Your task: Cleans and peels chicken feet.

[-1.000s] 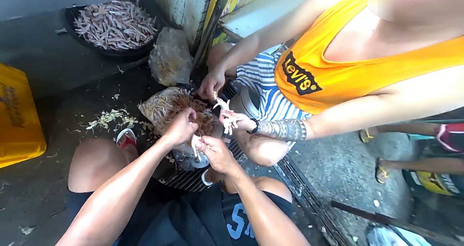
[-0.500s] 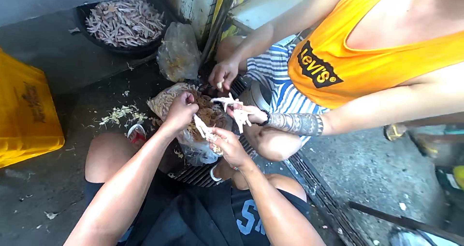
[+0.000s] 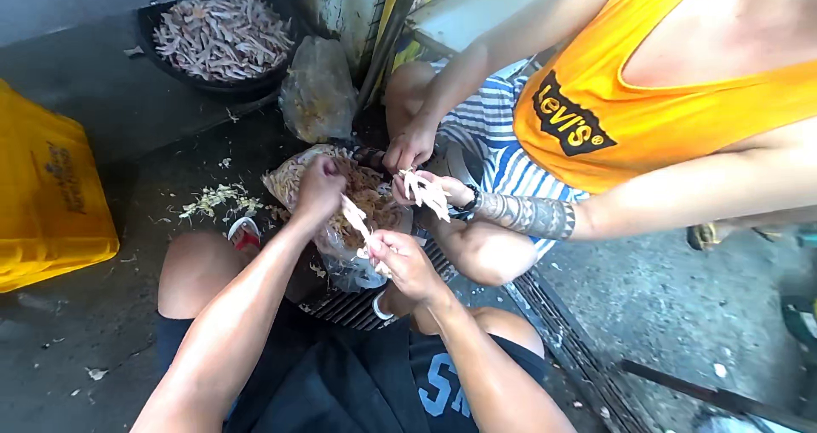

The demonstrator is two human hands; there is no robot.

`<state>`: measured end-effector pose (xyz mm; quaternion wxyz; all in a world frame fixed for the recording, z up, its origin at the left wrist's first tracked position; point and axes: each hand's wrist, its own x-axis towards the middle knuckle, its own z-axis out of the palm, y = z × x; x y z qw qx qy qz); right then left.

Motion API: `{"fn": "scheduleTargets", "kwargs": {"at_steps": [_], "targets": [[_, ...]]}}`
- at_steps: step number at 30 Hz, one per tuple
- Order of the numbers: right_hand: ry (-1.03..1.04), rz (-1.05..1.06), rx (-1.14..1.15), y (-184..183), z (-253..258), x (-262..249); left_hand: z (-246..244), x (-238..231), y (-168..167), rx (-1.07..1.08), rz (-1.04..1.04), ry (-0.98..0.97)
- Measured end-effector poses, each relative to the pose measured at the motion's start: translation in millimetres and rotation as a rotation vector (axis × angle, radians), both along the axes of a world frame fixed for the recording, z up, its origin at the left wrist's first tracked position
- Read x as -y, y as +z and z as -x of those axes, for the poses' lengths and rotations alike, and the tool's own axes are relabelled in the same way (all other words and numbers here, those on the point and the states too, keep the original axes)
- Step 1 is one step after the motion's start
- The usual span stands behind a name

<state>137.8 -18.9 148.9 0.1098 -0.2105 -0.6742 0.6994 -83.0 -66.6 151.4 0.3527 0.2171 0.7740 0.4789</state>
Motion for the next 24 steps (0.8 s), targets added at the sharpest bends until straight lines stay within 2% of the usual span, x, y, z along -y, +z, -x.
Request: {"fn": "scheduleTargets", "kwargs": {"at_steps": [3,4,7,11,14,17,19,22,24], "targets": [[0.026,-0.057,-0.04,4,-12,5,55,3,-5,0.011,-0.054,0.327],[0.011,-0.054,-0.026,3,-14,3,60,5,-1,0.047,-0.086,0.369],[-0.037,0.003,0.043,5,-8,-8,37,7,10,0.209,-0.174,0.319],[-0.082,0.081,0.083,2,3,-4,-11,3,2,0.342,-0.169,0.212],[-0.146,0.214,-0.014,-6,8,-1,-33,1,5,0.335,-0.147,0.116],[-0.242,0.304,0.0,-8,11,1,-46,2,0,0.303,-0.132,0.043],[-0.228,0.357,-0.024,-11,9,2,-52,5,-7,0.271,-0.122,-0.001],[-0.149,0.303,-0.085,-11,7,1,-45,2,-9,0.208,-0.094,0.038],[-0.093,0.201,-0.128,-6,1,3,-16,-6,-17,0.189,-0.089,0.187]]}}
